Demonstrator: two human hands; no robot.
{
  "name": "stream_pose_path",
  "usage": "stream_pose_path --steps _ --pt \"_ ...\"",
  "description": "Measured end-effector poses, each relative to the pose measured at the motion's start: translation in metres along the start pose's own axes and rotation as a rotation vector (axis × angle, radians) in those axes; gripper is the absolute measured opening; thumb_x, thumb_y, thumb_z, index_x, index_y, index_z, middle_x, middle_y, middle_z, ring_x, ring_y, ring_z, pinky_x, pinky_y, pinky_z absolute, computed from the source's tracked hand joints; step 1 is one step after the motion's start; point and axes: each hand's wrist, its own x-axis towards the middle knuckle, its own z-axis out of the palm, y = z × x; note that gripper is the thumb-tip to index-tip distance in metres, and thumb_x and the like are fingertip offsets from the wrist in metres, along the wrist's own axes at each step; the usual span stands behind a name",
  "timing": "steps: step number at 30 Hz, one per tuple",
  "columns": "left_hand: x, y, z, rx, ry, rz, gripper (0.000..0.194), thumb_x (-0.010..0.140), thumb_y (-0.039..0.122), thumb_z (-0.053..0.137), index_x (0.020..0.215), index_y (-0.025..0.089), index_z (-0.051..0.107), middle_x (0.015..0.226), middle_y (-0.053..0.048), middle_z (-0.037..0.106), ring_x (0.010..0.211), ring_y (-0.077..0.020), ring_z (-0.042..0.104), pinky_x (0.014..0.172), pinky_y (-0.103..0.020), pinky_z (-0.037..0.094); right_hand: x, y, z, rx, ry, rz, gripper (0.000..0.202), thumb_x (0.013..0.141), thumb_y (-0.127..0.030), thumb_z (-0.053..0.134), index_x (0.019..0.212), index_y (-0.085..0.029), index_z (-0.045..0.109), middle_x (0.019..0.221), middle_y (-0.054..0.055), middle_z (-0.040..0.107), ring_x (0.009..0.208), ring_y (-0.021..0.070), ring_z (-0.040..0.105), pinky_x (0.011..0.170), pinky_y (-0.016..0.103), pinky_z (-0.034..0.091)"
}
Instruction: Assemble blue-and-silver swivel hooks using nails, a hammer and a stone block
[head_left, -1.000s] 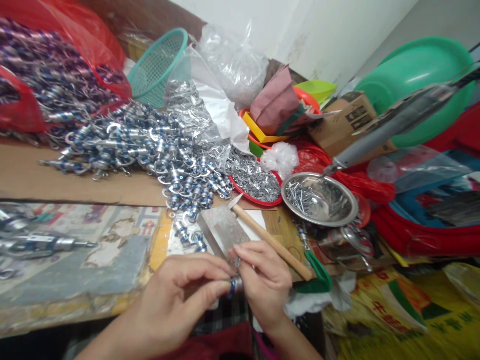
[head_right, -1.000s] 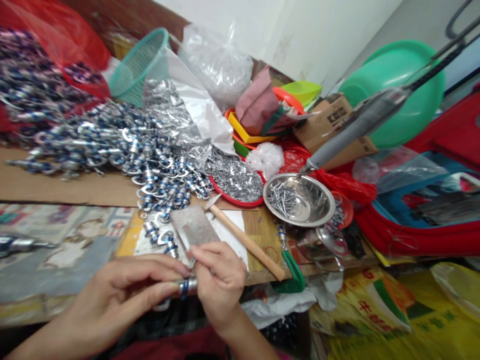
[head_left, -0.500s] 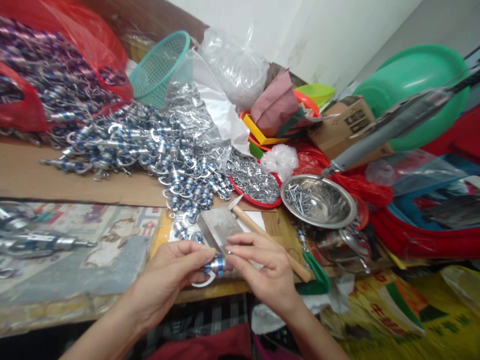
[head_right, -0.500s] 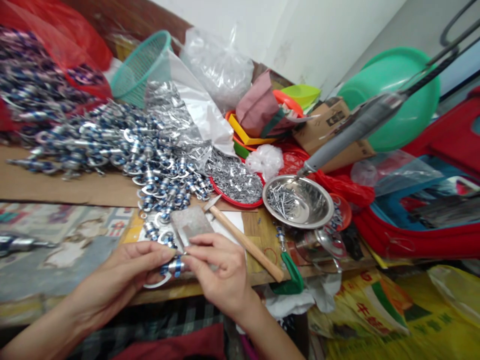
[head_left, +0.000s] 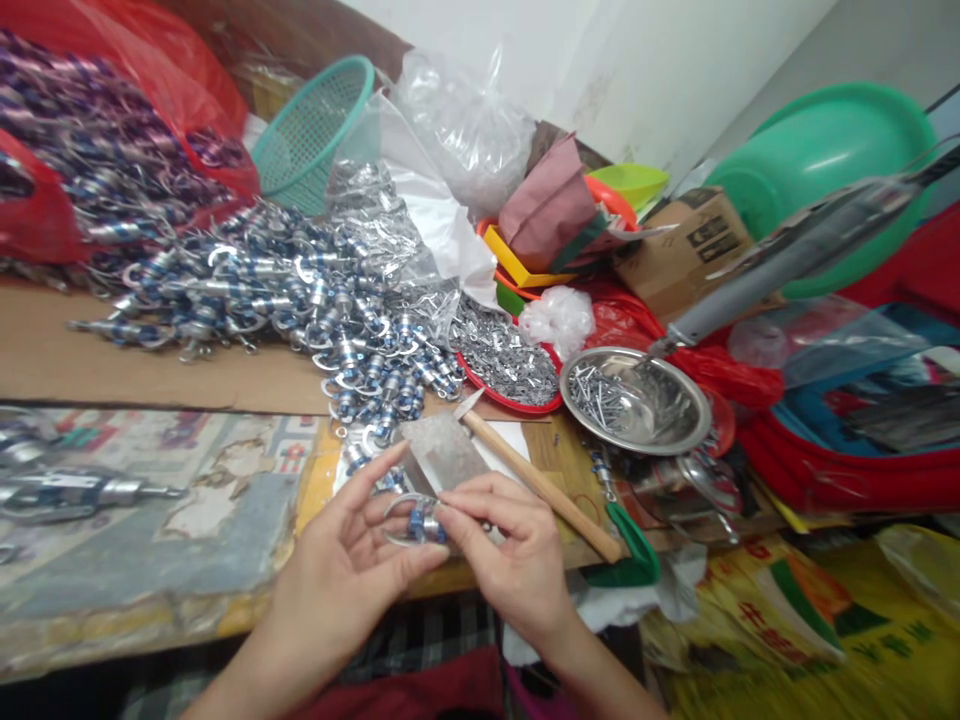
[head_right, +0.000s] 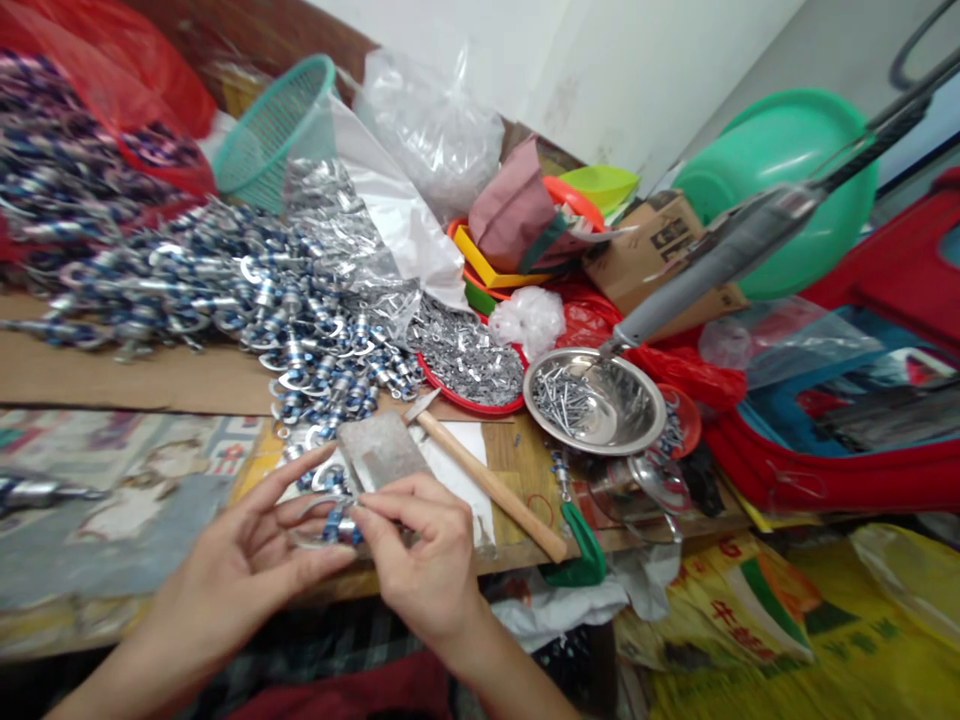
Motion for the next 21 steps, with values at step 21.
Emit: stream_pose_path --steps 21 --pt "0.041 0.007 -0.017 0.088 -0.325 -0.041 0.086 0.06 0.019 0.076 0.13 0.021 0.027 0.073 0.003 0.061 0.057 -0.0118 0.059 0.055 -0.025 0.048 0.026 0.001 -0.001 -0.376 -0.276 0.088 0.017 0.084 -0.015 0.046 0.098 -0.016 0.055 0.077 0.003 0.062 0.074 0.017 0.057 0.066 0.028 0.04"
